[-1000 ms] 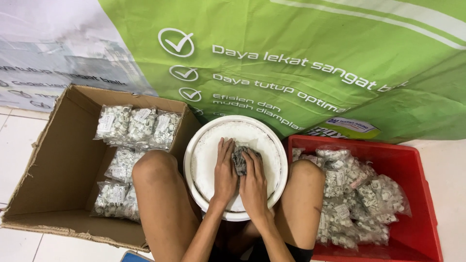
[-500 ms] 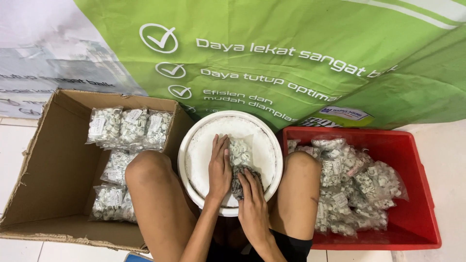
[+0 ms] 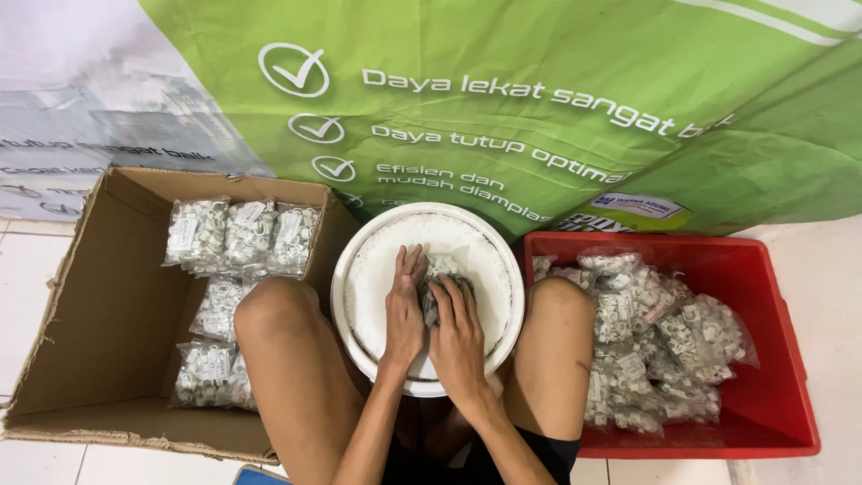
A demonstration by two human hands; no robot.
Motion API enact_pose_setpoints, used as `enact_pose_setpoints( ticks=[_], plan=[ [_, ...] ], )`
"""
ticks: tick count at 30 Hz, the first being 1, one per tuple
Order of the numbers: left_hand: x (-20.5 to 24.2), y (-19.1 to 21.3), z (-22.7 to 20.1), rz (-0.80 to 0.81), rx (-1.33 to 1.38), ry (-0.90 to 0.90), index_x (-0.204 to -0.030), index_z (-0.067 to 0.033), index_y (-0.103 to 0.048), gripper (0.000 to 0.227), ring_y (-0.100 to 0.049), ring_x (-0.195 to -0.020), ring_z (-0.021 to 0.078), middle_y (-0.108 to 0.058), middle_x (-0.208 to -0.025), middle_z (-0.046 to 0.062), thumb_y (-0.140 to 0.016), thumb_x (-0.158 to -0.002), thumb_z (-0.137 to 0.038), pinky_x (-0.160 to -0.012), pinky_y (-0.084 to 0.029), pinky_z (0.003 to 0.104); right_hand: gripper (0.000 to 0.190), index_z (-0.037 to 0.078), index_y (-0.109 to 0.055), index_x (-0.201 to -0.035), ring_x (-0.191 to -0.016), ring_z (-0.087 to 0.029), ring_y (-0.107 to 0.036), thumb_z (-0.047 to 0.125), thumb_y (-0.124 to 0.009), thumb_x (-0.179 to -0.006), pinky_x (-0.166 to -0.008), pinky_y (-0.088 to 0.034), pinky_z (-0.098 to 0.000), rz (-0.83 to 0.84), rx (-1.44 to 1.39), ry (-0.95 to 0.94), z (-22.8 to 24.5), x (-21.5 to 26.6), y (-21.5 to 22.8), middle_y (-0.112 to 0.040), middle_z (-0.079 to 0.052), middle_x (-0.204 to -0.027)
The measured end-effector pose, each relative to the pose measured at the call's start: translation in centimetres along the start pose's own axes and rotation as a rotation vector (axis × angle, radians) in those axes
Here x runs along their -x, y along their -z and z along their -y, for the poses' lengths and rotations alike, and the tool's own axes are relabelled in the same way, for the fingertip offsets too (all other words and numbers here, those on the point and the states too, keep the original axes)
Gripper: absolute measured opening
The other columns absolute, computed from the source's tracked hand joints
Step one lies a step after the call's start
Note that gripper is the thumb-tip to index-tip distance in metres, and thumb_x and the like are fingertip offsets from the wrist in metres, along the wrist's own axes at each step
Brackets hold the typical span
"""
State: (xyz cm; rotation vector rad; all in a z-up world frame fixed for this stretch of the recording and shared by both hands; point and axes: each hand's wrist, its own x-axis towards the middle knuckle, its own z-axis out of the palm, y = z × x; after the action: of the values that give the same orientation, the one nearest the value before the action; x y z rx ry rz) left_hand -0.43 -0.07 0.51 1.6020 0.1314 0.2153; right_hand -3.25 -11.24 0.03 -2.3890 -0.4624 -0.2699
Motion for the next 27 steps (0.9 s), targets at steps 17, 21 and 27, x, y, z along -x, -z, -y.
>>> enact_pose_setpoints(
  ticks=[17, 21, 27],
  plan=[
    [-0.1, -0.7, 0.5, -0.098, -0.307, -0.076, -0.155, 0.0077, -0.057, 0.067, -0.025, -0.167, 0.039, -0.042, -0.175, 0.019, -0.019, -0.119, -0.035, -0.132, -0.033, 0.05, 0.076, 0.007, -0.049, -0.161, -0.154, -0.043, -0.046, -0.01, -0.067, -0.089, -0.127, -0.039, -0.0564, 0.003, 0.03, -0.037, -0.2, -0.2, 0.4, -0.048, -0.02, -0.166],
    [-0.3, -0.9, 1.2, -0.114, -0.304, -0.11, -0.159, 0.0033, -0.052, 0.07, -0.022, -0.169, 0.0366, -0.039, -0.176, 0.019, -0.019, -0.119, -0.043, -0.135, -0.028, 0.047, 0.073, 0.006, -0.044, -0.164, -0.158, -0.037, -0.045, -0.004, -0.065, -0.095, -0.129, -0.039, -0.0516, 0.014, -0.01, -0.028, -0.2, 1.5, 1.5, -0.047, -0.018, -0.169],
    [-0.5, -0.9, 2.8, -0.129, -0.383, -0.181, -0.155, 0.0019, -0.058, 0.047, -0.028, -0.167, 0.0364, -0.046, -0.172, 0.018, -0.05, -0.116, -0.022, -0.131, -0.038, 0.051, 0.08, 0.009, -0.044, -0.165, -0.159, -0.04, -0.041, -0.006, -0.068, -0.091, -0.128, -0.039, -0.0554, 0.073, 0.004, -0.057, -0.5, 3.8, 1.8, -0.044, -0.015, -0.171]
  ],
)
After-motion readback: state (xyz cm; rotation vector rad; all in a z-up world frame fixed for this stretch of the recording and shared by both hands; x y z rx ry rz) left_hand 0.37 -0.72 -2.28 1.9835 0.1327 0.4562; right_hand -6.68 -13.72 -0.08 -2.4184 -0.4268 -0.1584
